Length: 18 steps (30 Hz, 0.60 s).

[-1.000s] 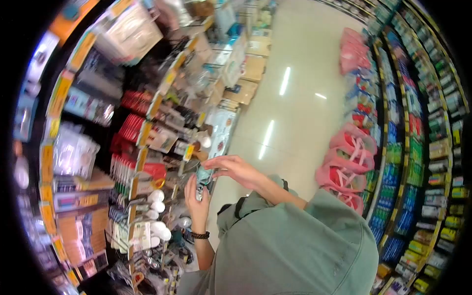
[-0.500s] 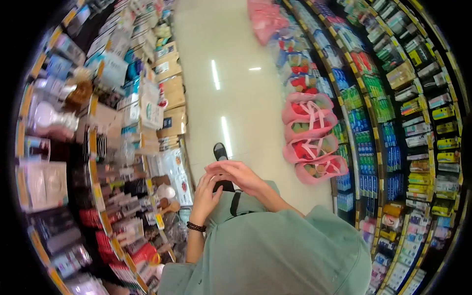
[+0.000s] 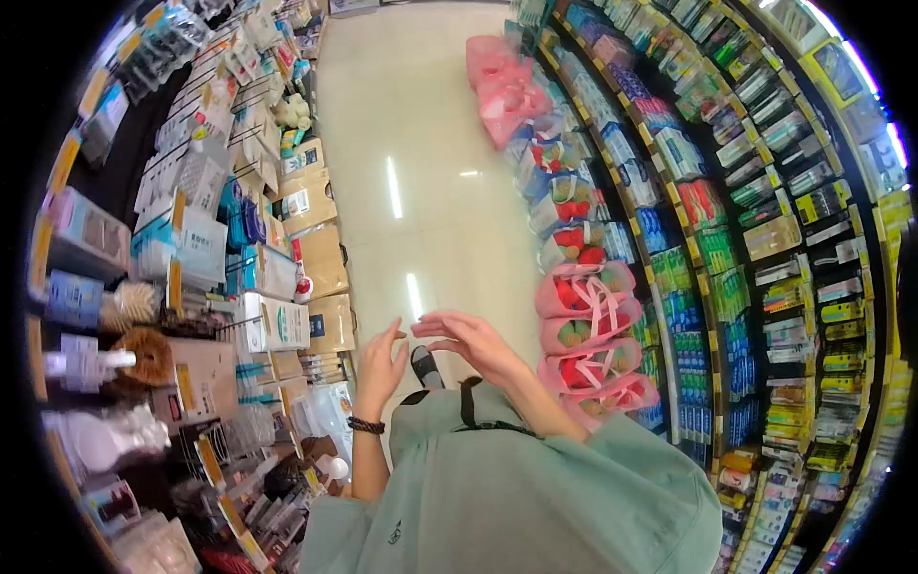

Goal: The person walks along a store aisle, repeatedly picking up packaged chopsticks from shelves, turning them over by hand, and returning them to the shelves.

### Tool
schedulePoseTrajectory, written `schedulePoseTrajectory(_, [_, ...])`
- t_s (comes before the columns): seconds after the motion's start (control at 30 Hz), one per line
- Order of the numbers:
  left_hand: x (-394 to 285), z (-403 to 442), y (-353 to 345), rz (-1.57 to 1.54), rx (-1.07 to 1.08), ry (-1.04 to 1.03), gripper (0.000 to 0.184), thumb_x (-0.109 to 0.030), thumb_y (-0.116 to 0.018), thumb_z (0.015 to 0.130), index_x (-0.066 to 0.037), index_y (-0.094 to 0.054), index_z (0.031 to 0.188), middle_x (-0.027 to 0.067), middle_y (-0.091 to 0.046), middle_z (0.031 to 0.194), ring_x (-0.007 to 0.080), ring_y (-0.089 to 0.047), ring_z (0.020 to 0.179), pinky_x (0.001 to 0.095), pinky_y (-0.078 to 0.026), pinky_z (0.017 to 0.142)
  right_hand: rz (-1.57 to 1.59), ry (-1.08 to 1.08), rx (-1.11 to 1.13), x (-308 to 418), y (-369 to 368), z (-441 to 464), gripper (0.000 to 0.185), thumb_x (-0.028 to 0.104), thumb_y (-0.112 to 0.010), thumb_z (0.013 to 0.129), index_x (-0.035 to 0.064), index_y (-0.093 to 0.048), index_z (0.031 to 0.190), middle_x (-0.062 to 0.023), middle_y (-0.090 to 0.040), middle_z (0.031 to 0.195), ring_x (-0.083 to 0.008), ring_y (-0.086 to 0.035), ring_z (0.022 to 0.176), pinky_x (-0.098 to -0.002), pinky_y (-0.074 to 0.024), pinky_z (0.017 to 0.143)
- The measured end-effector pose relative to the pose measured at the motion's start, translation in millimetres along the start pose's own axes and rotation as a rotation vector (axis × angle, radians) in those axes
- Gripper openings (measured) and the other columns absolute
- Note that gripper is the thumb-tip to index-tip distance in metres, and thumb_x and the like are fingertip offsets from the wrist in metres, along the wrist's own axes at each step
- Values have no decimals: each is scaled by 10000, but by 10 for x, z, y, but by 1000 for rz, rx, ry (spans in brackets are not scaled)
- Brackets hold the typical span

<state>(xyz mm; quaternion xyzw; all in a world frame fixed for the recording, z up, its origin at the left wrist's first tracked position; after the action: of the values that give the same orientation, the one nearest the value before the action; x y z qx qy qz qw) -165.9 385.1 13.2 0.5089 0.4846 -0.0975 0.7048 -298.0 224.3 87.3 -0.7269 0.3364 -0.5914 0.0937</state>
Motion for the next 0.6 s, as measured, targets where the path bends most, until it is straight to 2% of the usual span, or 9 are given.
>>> schedulePoseTrajectory(0.07, [11,410,107,-25,20,75,416,-149,-641,922,-22,-583,1313,167,-679,1127,357,-633,1053,429,-485,938,78,-64,11,121,98,214,392,251,-449,1065,-33,-561,1311,-170,-613,1316,-258,-579,1241,-399,-484,1011])
schedulePoseTrajectory(0.17, [-2,998,122,-83,-43,8,411,-149,-640,920,-17,-585,1305,175,-672,1150,359,-626,1090,429,-483,956,69,-57,6,326,324,590,388,250,-450,1067,-24,-557,1320,-160,-617,1309,-251,-579,1238,-393,-485,1011])
schedulePoseTrajectory(0.23, [38,1374,55,-5,-19,-105,397,-148,-637,920,-12,-589,1290,183,-665,1164,365,-620,1107,429,-482,964,23,-36,-5,467,470,846,387,249,-449,1068,-14,-548,1334,-154,-621,1303,-245,-579,1236,-388,-485,1009])
schedulePoseTrajectory(0.27, [57,1565,26,36,-9,-161,390,-148,-636,921,-9,-590,1282,188,-662,1171,368,-617,1116,428,-481,968,99,-87,-27,576,588,963,382,250,-451,1068,-4,-554,1335,-147,-617,1309,-239,-578,1234,-384,-481,1016])
schedulePoseTrajectory(0.37, [-35,2140,-119,16,113,-58,372,-150,-646,912,-1,-601,1250,197,-646,1201,378,-599,1145,433,-479,971,103,13,-68,928,885,1504,369,244,-450,1068,-4,-580,1308,-150,-624,1297,-239,-586,1219,-387,-477,1024])
schedulePoseTrajectory(0.43, [-104,2605,-277,-16,131,-105,371,-150,-661,902,0,-605,1237,202,-641,1210,385,-587,1158,436,-477,977,64,111,-54,1136,1169,1913,355,232,-451,1064,-22,-601,1261,-160,-633,1283,-242,-593,1214,-390,-481,1018])
schedulePoseTrajectory(0.5, [-224,3049,-368,38,169,-172,374,-151,-667,898,2,-606,1234,203,-642,1209,384,-587,1156,437,-478,977,36,119,-49,1463,1439,2320,353,227,-449,1063,-30,-609,1243,-164,-635,1281,-244,-593,1218,-392,-484,1014])
schedulePoseTrajectory(0.53, [-266,3265,-383,71,185,-213,379,-149,-667,898,13,-602,1235,204,-656,1181,387,-609,1117,434,-489,963,112,45,-24,1685,1551,2482,353,224,-436,1064,-39,-616,1219,-166,-628,1294,-251,-586,1232,-394,-484,1010])
schedulePoseTrajectory(0.6, [-416,3752,-342,42,250,-187,388,-150,-665,897,19,-601,1241,204,-662,1168,389,-621,1095,433,-497,954,163,88,-13,2178,1643,2763,362,238,-439,1063,-29,-625,1221,-141,-646,1269,-228,-596,1204,-374,-482,1006])
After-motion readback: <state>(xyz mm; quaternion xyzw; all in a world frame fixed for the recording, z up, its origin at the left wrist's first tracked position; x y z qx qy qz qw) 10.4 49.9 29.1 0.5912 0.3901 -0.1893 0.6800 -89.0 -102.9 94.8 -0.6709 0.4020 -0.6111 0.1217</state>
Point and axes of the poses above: each hand's wrist, its own z-axis towards the middle knuckle, its own y-axis out of the back of the hand, x = y × z, the point moved 1 cm from there along z, towards the middle knuckle
